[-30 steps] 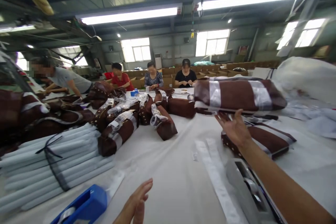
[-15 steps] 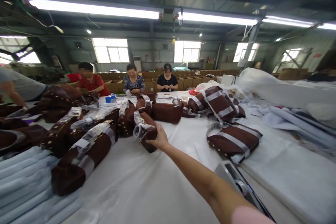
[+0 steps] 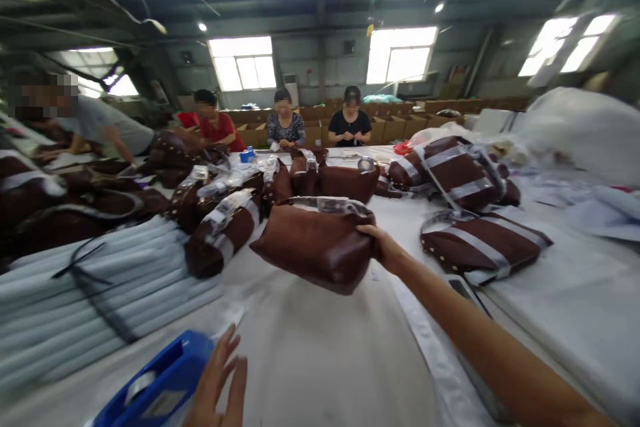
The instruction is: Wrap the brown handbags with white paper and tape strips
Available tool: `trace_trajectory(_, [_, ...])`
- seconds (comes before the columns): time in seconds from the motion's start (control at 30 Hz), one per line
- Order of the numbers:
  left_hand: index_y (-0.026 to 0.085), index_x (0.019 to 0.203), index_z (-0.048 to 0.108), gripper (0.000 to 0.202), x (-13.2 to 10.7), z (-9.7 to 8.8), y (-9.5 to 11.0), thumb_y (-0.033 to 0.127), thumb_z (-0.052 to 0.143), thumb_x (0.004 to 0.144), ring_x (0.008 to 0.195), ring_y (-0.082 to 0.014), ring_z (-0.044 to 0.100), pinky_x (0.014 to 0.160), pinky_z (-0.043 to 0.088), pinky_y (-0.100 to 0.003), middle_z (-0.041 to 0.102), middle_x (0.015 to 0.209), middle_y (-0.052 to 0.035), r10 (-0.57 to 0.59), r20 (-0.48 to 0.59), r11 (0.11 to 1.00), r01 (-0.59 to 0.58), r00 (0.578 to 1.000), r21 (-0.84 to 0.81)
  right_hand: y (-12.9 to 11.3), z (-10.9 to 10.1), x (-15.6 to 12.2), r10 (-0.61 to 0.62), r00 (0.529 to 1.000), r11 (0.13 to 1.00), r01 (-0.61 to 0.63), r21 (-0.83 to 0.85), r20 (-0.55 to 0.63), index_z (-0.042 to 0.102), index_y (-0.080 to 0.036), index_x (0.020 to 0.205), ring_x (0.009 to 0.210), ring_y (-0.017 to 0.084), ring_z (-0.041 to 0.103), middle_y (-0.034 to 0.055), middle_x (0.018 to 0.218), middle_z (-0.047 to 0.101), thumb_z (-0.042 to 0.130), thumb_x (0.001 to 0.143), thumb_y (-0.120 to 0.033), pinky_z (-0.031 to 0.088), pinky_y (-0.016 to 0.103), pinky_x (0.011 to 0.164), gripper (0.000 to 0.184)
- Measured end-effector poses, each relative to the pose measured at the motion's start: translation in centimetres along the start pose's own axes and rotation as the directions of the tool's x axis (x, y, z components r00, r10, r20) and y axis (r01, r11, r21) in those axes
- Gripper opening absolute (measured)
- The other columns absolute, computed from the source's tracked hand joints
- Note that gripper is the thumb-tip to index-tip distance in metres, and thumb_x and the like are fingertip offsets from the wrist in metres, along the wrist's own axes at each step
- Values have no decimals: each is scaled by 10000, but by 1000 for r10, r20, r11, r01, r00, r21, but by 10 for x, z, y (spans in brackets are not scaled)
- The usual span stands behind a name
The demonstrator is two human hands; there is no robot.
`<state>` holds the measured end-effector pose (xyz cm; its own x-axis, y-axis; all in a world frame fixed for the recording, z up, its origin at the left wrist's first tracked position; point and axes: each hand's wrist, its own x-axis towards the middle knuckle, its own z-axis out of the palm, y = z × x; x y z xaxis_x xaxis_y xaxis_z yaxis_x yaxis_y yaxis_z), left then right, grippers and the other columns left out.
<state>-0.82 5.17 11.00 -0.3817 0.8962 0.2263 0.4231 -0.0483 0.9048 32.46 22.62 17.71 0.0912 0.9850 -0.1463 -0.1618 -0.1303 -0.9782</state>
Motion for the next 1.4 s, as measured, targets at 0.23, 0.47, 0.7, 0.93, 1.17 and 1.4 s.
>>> trace_trajectory(0.23, [275, 1483, 444, 543, -20, -12, 18, 540, 365, 1016, 1469, -253, 330, 1233, 234, -459, 404, 1571, -40, 98, 61, 994, -94, 993, -63, 60, -59, -106, 475, 850, 869, -494, 29, 230, 693, -180, 1085, 902, 230, 729, 86, 1003, 771, 634, 859, -489, 585, 314, 798, 388])
trace_trajectory(0.47, [254, 1308, 628, 394, -57, -16, 9, 446, 516, 982, 1294, -235, 569, 1132, 440, -436, 644, 1347, -54, 213, 398, 940, -299, 892, 165, 93, -83, -158, -91, 995, 645, 92, -759, 43, 637, -254, 1297, 1135, 338, 658, 113, 1258, 690, 582, 896, -539, 496, 539, 1025, 495])
trace_trajectory(0.7, [236, 1539, 311, 1017, -90, -12, 43, 500, 840, 711, 1425, -339, 396, 1125, 422, -554, 376, 1569, -138, 420, 720, 584, -771, 553, 252, 65, -38, -239, -233, 591, 88, 804, -588, 773, 270, -271, 1572, 1456, 316, 335, 69, 1580, 368, 704, 821, -562, 351, 514, 1196, 915])
trace_trajectory(0.93, [246, 1546, 294, 892, -105, -1, 12, 36, 679, 768, 1401, -289, 444, 1075, 484, -472, 396, 1561, -68, 414, 712, 498, -796, 567, 344, 120, -31, -244, -263, 637, -87, 732, -676, 724, 176, -259, 1590, 1472, 286, 299, 56, 1617, 281, 683, 816, -171, 400, 489, 1169, 930])
trace_trajectory(1.17, [234, 1459, 472, 622, -111, 14, -32, -23, 363, 903, 1339, -252, 521, 977, 507, -414, 518, 1471, -36, 652, 548, 386, -851, 524, 356, 163, -27, -243, -475, 546, -158, 719, -677, 690, 246, -316, 1563, 1360, 218, 482, 5, 1456, 530, 366, 930, -16, 500, 444, 1084, 710])
trace_trajectory(1.4, [195, 1481, 438, 626, -105, 5, -6, 4, 440, 885, 1299, -282, 557, 903, 538, -386, 468, 1513, -98, 480, 717, 354, -859, 506, 369, 166, -26, -246, -475, 558, -120, 725, -678, 680, 295, -337, 1544, 1331, 226, 518, -1, 1448, 537, 412, 931, -27, 510, 446, 1068, 697])
